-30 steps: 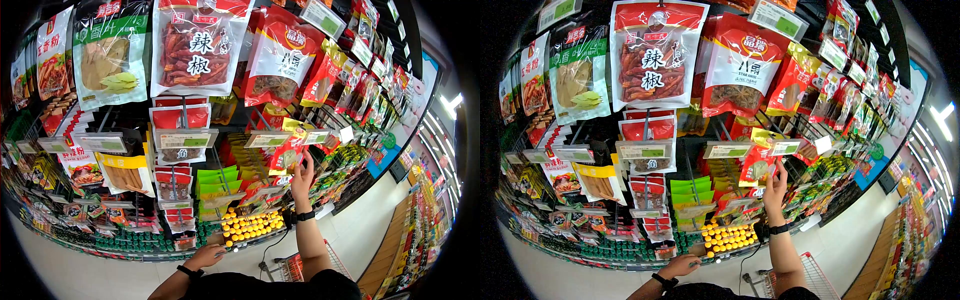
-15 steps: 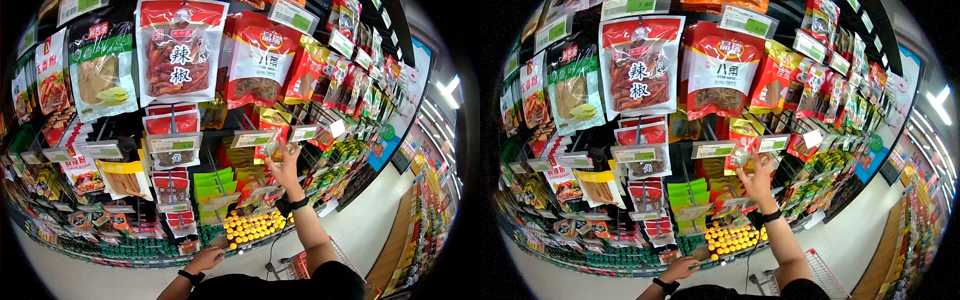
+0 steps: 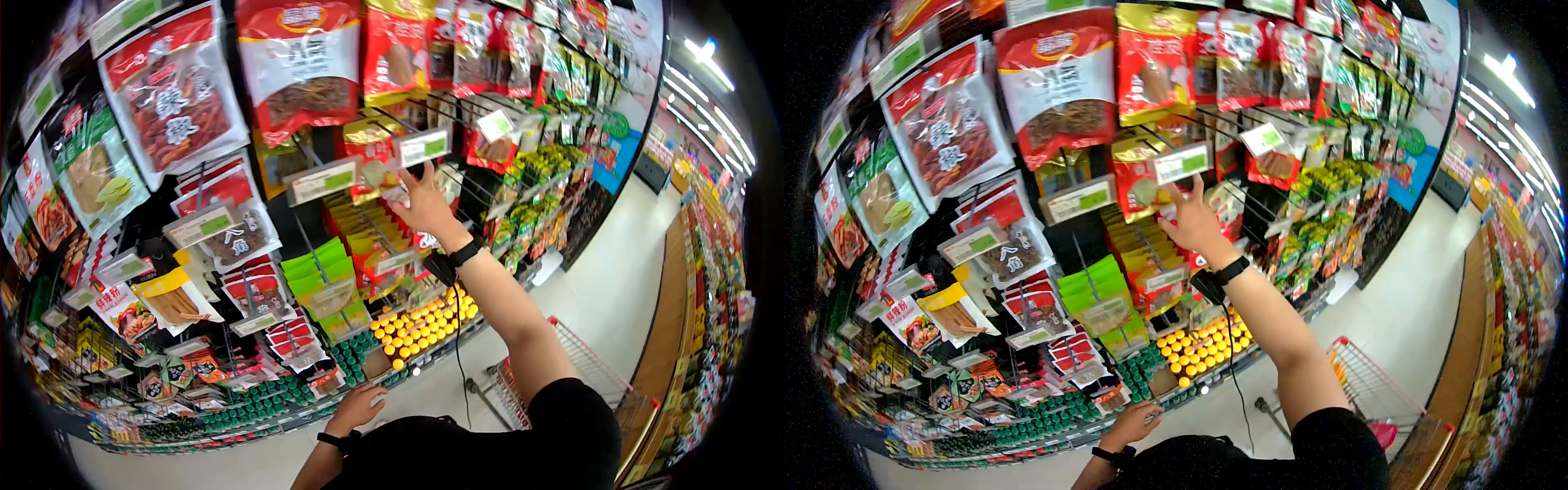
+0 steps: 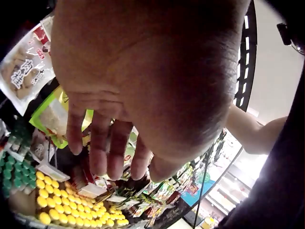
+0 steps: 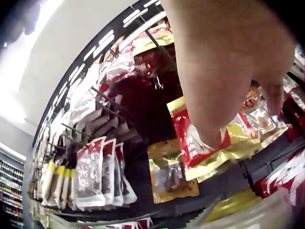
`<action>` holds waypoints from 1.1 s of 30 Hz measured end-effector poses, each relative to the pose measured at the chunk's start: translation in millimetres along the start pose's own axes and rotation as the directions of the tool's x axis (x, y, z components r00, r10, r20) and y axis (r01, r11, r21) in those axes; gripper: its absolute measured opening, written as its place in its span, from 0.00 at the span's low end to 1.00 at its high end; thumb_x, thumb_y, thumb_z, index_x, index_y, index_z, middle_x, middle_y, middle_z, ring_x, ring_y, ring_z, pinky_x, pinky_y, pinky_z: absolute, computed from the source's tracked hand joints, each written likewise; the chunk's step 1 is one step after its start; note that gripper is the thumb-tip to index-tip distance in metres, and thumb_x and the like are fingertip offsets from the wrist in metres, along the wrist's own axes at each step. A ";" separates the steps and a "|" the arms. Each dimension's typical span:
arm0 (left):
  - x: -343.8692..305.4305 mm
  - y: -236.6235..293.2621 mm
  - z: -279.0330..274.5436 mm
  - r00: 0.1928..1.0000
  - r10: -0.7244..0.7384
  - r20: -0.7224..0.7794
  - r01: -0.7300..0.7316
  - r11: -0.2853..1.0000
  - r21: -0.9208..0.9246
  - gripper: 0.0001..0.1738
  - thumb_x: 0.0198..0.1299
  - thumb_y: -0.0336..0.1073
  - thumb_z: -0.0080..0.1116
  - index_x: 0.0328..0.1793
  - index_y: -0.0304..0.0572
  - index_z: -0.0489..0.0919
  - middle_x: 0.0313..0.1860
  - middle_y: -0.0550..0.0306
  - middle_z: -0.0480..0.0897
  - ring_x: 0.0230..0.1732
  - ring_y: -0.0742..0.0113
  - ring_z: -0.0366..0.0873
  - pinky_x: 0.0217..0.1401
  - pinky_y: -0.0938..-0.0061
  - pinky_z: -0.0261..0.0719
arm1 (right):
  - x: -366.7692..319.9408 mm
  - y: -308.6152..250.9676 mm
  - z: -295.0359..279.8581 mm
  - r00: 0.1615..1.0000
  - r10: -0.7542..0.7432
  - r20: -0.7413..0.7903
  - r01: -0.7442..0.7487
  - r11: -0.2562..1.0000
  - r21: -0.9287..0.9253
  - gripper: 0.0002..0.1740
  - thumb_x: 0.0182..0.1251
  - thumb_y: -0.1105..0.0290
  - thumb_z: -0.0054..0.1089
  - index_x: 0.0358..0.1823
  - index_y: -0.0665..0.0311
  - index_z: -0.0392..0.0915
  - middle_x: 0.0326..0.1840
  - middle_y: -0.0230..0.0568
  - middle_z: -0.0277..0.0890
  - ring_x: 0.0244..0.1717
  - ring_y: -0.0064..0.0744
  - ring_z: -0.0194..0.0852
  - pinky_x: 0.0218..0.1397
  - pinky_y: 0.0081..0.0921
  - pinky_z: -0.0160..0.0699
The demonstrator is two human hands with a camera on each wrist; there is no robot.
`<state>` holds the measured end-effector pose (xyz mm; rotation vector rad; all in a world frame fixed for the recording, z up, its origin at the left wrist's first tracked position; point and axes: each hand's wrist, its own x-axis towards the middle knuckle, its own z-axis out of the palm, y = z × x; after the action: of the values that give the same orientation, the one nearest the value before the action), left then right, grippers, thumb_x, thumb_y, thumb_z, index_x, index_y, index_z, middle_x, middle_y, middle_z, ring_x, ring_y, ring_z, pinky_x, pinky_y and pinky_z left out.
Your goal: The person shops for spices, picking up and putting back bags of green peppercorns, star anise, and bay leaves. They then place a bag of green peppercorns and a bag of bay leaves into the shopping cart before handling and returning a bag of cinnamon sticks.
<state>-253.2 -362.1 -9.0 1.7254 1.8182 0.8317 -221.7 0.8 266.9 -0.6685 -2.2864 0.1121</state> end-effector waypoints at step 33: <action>181.0 278.6 269.2 0.612 0.463 0.641 -0.410 0.879 -0.244 0.11 0.60 0.33 0.62 0.47 0.39 0.81 0.41 0.49 0.82 0.43 0.52 0.81 0.47 0.66 0.79 | -436.5 73.5 -372.8 0.953 -0.158 -0.258 0.298 0.346 0.890 0.14 0.67 0.70 0.53 0.49 0.60 0.58 0.44 0.48 0.68 0.38 0.41 0.66 0.39 0.35 0.65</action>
<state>119.1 -153.3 15.8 2.0925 0.8594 0.3160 322.1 -195.4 239.2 0.2726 -1.7280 1.1127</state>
